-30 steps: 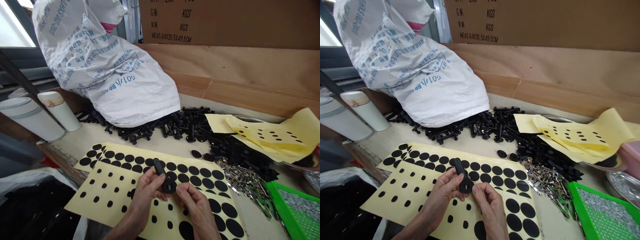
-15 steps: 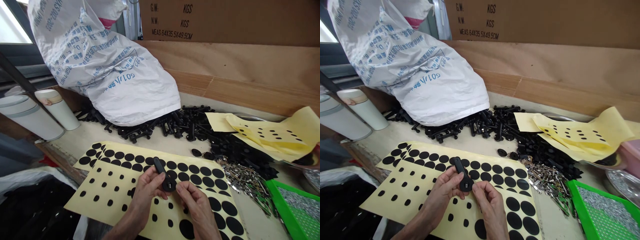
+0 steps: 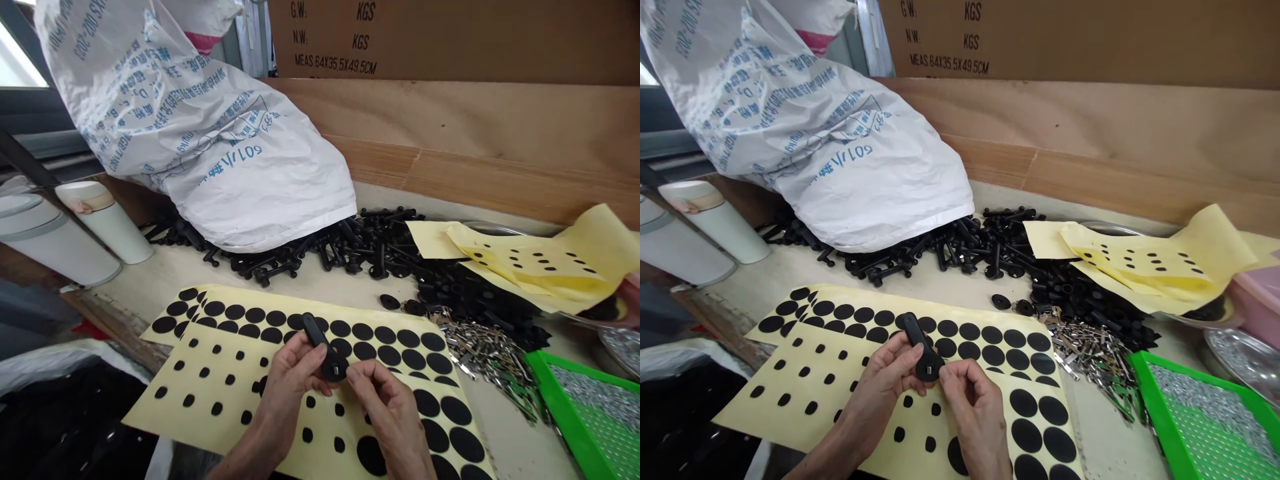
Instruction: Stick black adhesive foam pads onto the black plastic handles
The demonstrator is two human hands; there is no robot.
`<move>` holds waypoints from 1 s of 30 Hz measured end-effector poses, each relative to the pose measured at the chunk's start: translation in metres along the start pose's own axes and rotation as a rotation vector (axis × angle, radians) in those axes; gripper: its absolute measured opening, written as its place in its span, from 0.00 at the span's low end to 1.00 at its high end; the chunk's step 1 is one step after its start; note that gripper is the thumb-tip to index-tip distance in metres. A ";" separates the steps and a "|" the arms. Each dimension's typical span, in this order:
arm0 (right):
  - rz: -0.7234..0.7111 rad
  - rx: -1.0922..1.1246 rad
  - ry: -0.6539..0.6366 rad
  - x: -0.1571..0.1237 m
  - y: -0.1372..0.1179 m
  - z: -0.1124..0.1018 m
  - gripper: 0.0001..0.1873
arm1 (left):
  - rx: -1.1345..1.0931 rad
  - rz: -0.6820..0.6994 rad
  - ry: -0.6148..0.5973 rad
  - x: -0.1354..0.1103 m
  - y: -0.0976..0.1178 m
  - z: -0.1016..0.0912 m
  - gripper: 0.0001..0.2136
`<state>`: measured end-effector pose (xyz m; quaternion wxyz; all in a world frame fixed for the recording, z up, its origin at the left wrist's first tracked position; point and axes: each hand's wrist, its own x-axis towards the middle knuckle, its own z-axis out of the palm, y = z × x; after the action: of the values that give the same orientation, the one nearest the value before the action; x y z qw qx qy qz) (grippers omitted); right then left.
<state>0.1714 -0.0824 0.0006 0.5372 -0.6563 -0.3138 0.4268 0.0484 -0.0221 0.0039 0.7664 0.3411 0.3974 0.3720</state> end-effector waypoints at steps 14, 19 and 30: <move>-0.466 -0.626 0.138 -0.009 0.013 0.005 0.14 | 0.124 0.070 0.131 -0.004 -0.004 0.007 0.10; -0.625 -1.072 0.257 -0.015 0.013 0.006 0.13 | 0.137 0.085 0.171 -0.006 -0.006 0.007 0.12; -0.746 -1.299 0.138 -0.011 0.009 -0.010 0.17 | 0.132 0.104 0.146 -0.006 -0.007 0.006 0.12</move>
<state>0.1753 -0.0986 -0.0054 0.1691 -0.7165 -0.6698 -0.0966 0.0534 -0.0319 0.0025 0.6910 0.3830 0.4576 0.4080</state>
